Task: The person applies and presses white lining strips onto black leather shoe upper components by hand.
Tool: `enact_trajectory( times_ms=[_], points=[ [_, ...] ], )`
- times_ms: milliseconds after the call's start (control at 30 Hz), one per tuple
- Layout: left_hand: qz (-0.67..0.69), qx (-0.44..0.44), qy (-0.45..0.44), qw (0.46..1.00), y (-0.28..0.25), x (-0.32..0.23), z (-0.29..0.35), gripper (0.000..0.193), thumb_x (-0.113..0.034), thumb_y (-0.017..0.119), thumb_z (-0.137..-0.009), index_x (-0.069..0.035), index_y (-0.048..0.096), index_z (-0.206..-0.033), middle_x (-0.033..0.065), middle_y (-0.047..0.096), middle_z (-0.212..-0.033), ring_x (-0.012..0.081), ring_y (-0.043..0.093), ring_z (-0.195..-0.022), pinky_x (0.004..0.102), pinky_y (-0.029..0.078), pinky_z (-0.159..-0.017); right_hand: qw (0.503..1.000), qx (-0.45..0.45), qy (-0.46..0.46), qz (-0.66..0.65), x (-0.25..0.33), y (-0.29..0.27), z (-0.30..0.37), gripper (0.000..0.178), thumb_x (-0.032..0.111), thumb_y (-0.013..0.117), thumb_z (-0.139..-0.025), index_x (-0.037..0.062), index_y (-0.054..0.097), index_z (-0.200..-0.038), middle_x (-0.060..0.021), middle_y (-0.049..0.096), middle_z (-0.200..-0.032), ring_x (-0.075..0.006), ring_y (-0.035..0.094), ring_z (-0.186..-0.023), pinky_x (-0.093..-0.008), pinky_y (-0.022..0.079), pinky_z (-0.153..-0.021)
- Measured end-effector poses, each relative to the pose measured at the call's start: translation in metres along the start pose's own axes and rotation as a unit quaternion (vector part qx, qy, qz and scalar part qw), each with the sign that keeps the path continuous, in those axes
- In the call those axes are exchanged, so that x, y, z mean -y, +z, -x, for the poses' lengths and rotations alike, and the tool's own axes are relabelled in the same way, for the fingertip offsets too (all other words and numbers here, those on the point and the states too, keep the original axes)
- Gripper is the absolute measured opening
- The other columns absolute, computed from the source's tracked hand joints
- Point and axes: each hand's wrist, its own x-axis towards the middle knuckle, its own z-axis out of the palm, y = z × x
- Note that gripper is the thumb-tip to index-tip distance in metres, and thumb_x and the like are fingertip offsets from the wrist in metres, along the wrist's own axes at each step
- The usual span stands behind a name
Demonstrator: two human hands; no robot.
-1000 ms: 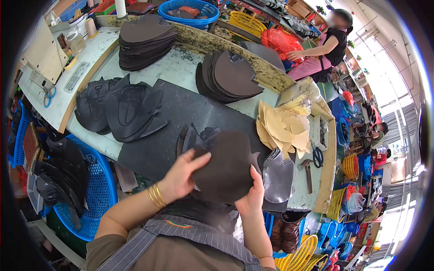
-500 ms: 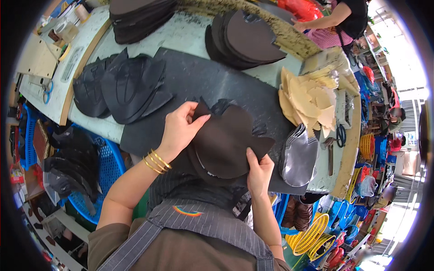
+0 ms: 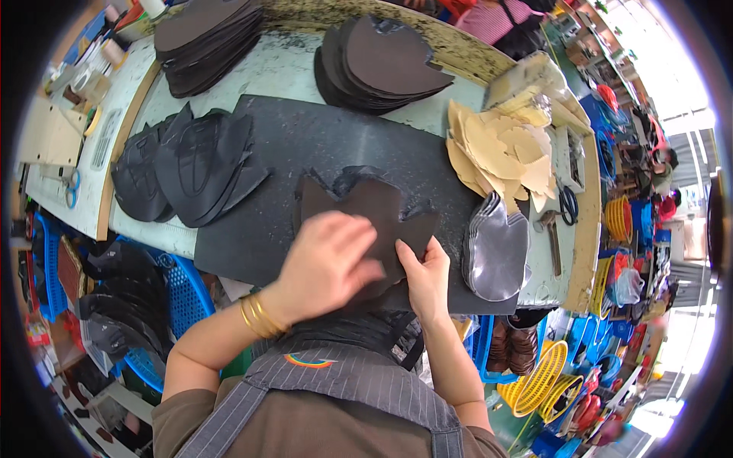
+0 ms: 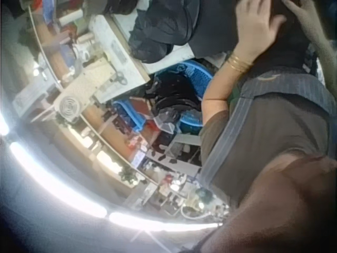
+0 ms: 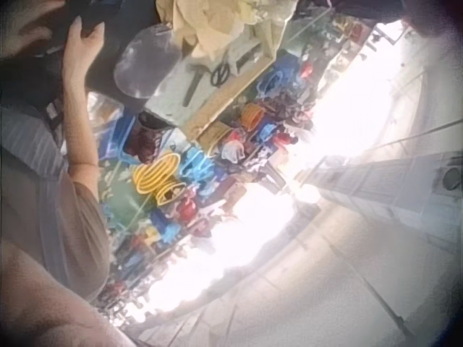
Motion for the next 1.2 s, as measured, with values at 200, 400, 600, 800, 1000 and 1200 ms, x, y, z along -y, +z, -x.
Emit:
enact_trajectory(
  times_ms=[200,400,600,800,1000,1200],
  points=[
    [-0.025,0.141,0.033,0.989,0.008,-0.006,0.023,0.081,-0.051,0.068,-0.075,0.006,0.048,-0.129,0.0221,0.04,-0.14,0.0397,0.032,-0.134,0.0503,0.025,-0.109,0.989,-0.068,-0.004,0.134,0.003,-0.01,0.009,0.016,0.011,0.06,-0.091,-0.0029,0.053,-0.094,-0.0085,0.062,-0.072,-0.01,0.056,-0.045,-0.022,0.044,-0.039],
    [-0.045,0.189,0.057,0.979,0.001,-0.012,0.025,0.069,-0.057,0.059,-0.081,-0.016,0.049,-0.136,0.0219,0.031,-0.147,0.0403,0.025,-0.137,0.0586,0.013,-0.11,0.932,-0.13,-0.116,0.318,-0.012,-0.02,-0.003,0.014,0.01,0.062,-0.087,-0.001,0.053,-0.089,-0.0117,0.062,-0.067,-0.0193,0.061,-0.051,-0.0324,0.047,-0.047],
    [0.024,0.067,-0.06,0.996,-0.001,0.04,0.022,0.062,-0.042,0.054,-0.088,-0.001,0.046,-0.134,0.0219,0.031,-0.147,0.0361,0.026,-0.138,0.0541,0.015,-0.111,0.768,-0.027,-0.428,0.476,0.039,0.004,-0.006,0.027,0.014,0.061,-0.086,0.0026,0.057,-0.109,-0.0166,0.061,-0.103,-0.0336,0.059,-0.093,-0.0433,0.049,-0.079],
    [-0.155,0.087,-0.021,0.984,0.004,0.044,0.015,0.063,-0.037,0.051,-0.09,0.007,0.04,-0.133,0.0229,0.035,-0.143,0.0351,0.029,-0.137,0.0531,0.017,-0.111,0.647,0.183,-0.423,0.608,0.02,0.03,-0.073,0.064,0.04,0.05,-0.092,-0.0063,0.039,-0.134,-0.0201,0.04,-0.142,-0.0339,0.035,-0.134,-0.0447,0.024,-0.112],
    [-0.133,0.061,-0.045,0.988,-0.001,0.054,0.027,0.064,-0.037,0.052,-0.088,0.008,0.041,-0.132,0.0227,0.036,-0.143,0.0353,0.03,-0.136,0.0528,0.019,-0.111,0.691,0.116,-0.461,0.544,0.095,0.034,-0.076,0.066,0.035,0.052,-0.092,-0.0071,0.032,-0.139,-0.0264,0.031,-0.145,-0.0408,0.032,-0.133,-0.0456,0.028,-0.109],
    [0.428,-0.222,-0.275,0.832,0.004,0.036,0.033,0.057,-0.014,0.056,-0.094,0.002,0.028,-0.141,0.0156,0.027,-0.148,0.0237,0.029,-0.137,0.0376,0.024,-0.112,0.662,0.131,-0.402,0.618,0.007,0.049,-0.041,0.085,0.052,0.054,-0.087,-0.0107,0.029,-0.138,-0.0277,0.032,-0.144,-0.0392,0.028,-0.137,-0.0499,0.02,-0.112]
  ],
)
